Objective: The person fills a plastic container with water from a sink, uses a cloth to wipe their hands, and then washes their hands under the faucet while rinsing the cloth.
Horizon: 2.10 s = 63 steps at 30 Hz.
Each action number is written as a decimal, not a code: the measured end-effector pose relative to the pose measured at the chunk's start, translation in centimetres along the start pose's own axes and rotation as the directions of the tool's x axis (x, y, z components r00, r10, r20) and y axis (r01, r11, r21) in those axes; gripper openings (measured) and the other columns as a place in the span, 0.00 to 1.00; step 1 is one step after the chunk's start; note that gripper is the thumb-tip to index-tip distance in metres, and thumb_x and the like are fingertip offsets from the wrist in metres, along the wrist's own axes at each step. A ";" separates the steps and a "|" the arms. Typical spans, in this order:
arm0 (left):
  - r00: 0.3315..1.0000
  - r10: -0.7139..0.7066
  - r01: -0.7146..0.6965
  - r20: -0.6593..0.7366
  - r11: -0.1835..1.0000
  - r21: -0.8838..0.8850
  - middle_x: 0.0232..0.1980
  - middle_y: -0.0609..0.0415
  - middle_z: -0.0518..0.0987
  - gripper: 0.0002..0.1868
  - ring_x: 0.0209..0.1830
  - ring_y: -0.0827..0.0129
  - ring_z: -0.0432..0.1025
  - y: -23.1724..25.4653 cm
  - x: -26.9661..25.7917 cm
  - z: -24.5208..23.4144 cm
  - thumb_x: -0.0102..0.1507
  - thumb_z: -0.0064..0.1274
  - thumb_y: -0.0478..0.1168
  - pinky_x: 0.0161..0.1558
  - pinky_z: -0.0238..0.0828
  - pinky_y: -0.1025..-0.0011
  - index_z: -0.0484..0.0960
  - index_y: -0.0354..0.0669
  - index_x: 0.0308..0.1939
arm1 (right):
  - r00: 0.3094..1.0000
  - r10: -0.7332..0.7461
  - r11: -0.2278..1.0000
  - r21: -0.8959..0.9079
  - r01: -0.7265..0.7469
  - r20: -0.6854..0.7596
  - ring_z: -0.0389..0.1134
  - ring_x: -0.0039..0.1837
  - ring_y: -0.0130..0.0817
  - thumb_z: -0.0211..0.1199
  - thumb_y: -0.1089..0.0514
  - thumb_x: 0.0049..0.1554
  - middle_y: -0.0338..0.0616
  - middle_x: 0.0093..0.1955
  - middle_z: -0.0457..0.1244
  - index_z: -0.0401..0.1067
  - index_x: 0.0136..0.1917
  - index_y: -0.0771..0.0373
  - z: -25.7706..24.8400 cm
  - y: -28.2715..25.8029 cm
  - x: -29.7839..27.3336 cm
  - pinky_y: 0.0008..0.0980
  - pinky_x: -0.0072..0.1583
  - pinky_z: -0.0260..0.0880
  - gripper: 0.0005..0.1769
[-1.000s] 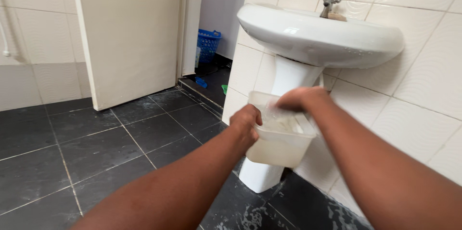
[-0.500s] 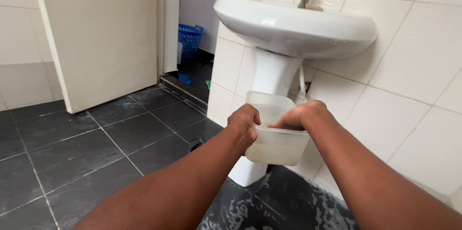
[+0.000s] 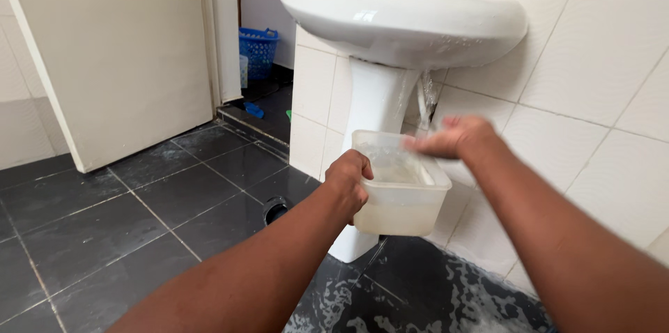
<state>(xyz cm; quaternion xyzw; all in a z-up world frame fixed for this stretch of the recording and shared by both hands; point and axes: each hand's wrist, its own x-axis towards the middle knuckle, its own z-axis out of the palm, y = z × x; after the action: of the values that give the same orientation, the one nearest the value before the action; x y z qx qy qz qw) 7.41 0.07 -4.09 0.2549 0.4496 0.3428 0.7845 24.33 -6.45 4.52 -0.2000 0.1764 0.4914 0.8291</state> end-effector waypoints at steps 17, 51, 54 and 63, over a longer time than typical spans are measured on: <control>0.998 0.053 -0.053 -0.032 0.998 0.022 0.51 0.35 0.71 0.24 0.49 0.46 0.68 -1.0 1.1 1.0 0.45 0.49 0.24 0.47 0.69 0.53 0.76 0.22 0.46 | 0.993 0.097 0.995 -0.043 -0.095 0.065 0.51 0.80 0.61 0.42 0.52 0.66 0.67 0.81 0.46 0.45 0.80 0.75 0.8 4.2 -1.9 0.63 0.75 0.48 0.35; 0.982 0.161 -0.171 -0.094 0.980 -0.101 0.48 0.37 0.75 0.20 0.40 0.54 0.72 5.4 -4.0 -4.3 0.44 0.47 0.23 0.33 0.70 0.64 0.78 0.23 0.41 | 0.949 0.010 0.941 -0.317 -0.115 -0.316 0.53 0.78 0.57 0.44 0.49 0.69 0.61 0.79 0.51 0.56 0.76 0.71 2.0 11.3 -1.4 0.62 0.76 0.49 0.29; 0.987 0.143 -0.151 -0.075 0.982 -0.110 0.49 0.37 0.75 0.20 0.41 0.53 0.72 4.9 -3.6 -3.7 0.44 0.47 0.21 0.35 0.73 0.66 0.78 0.22 0.41 | 0.949 -0.058 0.954 -0.297 -0.038 -0.310 0.56 0.78 0.54 0.39 0.44 0.70 0.54 0.79 0.55 0.61 0.75 0.69 0.8 10.3 -0.5 0.61 0.78 0.46 0.32; 0.988 0.135 -0.143 -0.072 0.982 -0.126 0.45 0.38 0.74 0.17 0.40 0.53 0.72 1.5 0.1 0.9 0.44 0.53 0.20 0.34 0.72 0.67 0.77 0.23 0.37 | 0.968 -0.080 0.997 0.001 0.082 0.238 0.66 0.69 0.48 0.40 0.49 0.67 0.57 0.69 0.61 0.58 0.75 0.70 7.3 0.7 1.1 0.49 0.70 0.66 0.31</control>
<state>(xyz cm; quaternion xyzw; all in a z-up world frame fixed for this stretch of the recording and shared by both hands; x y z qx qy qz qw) 7.77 1.01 -2.66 0.2226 0.4318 0.4335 0.7590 24.90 -1.62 10.15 -0.1506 0.0655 0.4785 0.8626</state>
